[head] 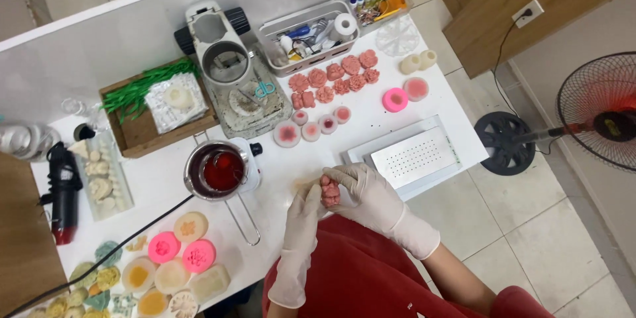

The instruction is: The recorder is removing rose-shaped decorative soaps from silicone molds and arranging them on a production table.

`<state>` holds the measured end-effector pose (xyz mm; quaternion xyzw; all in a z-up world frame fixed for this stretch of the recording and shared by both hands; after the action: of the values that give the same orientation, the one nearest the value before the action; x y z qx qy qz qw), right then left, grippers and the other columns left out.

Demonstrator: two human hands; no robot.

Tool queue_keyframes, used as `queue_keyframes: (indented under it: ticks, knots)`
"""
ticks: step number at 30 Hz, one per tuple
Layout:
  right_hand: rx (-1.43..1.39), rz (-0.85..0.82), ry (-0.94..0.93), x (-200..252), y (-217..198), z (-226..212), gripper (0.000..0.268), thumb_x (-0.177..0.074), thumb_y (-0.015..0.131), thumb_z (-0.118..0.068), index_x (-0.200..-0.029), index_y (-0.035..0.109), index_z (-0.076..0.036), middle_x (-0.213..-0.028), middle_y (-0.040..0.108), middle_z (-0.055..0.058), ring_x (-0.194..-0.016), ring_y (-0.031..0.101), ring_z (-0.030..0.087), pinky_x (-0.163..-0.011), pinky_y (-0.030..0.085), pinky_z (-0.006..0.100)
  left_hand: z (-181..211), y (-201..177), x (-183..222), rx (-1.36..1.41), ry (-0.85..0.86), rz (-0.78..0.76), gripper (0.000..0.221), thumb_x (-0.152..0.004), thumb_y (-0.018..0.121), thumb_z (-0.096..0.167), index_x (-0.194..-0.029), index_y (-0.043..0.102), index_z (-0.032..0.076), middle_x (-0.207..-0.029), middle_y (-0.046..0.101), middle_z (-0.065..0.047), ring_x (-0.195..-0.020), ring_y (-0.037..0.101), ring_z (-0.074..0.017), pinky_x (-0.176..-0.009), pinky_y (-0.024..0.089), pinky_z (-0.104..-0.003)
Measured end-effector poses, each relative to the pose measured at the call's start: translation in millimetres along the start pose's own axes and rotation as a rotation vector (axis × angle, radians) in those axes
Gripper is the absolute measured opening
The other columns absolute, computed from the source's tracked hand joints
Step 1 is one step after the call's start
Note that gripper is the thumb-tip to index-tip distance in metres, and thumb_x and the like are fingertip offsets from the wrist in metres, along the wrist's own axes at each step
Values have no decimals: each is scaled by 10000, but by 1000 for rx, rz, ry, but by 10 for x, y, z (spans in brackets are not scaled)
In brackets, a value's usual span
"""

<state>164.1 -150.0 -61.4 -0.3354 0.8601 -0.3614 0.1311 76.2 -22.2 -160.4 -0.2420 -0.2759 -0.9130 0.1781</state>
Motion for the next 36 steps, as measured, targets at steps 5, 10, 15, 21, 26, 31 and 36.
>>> queue_keyframes:
  ticks: [5, 10, 15, 21, 26, 31, 36]
  knots:
    - [-12, -93, 83, -82, -244, 224, 593, -736, 865, -256, -1266, 644, -109, -1094, 695, 99, -1030, 671, 294, -939, 523, 375, 39, 173, -53, -43, -42, -49, 477, -1008, 500, 341, -1378, 554, 46, -1296, 674, -111, -1163, 679, -228, -1035, 509, -354]
    - [135, 39, 91, -521, -925, 1215, 603, -725, 857, -236, -1293, 679, -139, -1189, 713, 69, -1118, 639, 270, -994, 505, 380, 112, 114, -52, -145, -108, -12, 524, -998, 470, 381, -1412, 520, 64, -1351, 667, -116, -1243, 664, -269, -1077, 470, -382]
    - [487, 126, 32, -1243, -1324, 2407, 676, -674, 883, -263, -1319, 692, -196, -1264, 704, 70, -1211, 585, 286, -1057, 467, 399, 172, -6, -156, -208, -120, 27, 515, -1009, 472, 362, -1376, 566, 14, -1323, 689, -151, -1244, 665, -281, -1092, 452, -385]
    - [717, -245, 332, -1884, -1114, 2984, 761, -603, 914, -344, -1327, 683, -318, -1201, 737, -5, -1150, 593, 245, -970, 482, 407, 224, -45, -295, -137, -131, 110, 435, -1017, 489, 258, -1331, 594, -24, -1270, 696, -163, -1207, 670, -275, -1071, 482, -377]
    - [642, -180, 340, -2037, -933, 3151, 784, -732, 793, -371, -1471, 561, -249, -1133, 742, 46, -1082, 595, 313, -909, 469, 419, 83, -102, -387, -97, -124, 124, 408, -1018, 492, 237, -1312, 600, -25, -1263, 672, -143, -1188, 675, -270, -1052, 502, -374]
    - [691, -165, 279, -2064, -819, 3283, 794, -767, 776, -403, -1499, 525, -224, -1108, 744, 63, -1109, 570, 349, -929, 435, 448, 276, 27, -363, -235, -159, 143, 380, -1010, 492, 234, -1289, 620, 9, -1245, 691, -115, -1180, 687, -235, -1039, 492, -338]
    - [714, -241, 323, -2054, -746, 3316, 877, -719, 823, -405, -1519, 501, -244, -1101, 740, 51, -1135, 573, 307, -954, 428, 430, 341, 109, -340, -615, -192, 212, 369, -974, 535, 297, -1270, 642, 105, -1218, 724, -91, -1121, 697, -224, -999, 500, -327]
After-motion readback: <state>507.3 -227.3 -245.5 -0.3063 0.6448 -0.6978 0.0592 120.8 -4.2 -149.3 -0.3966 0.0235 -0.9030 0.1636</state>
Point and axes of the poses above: each hand's wrist, its own x-axis away from the middle knuckle, its own y-axis out of the palm, z = x × y, the point moved 3 cm from there along -x, towards the middle knuckle
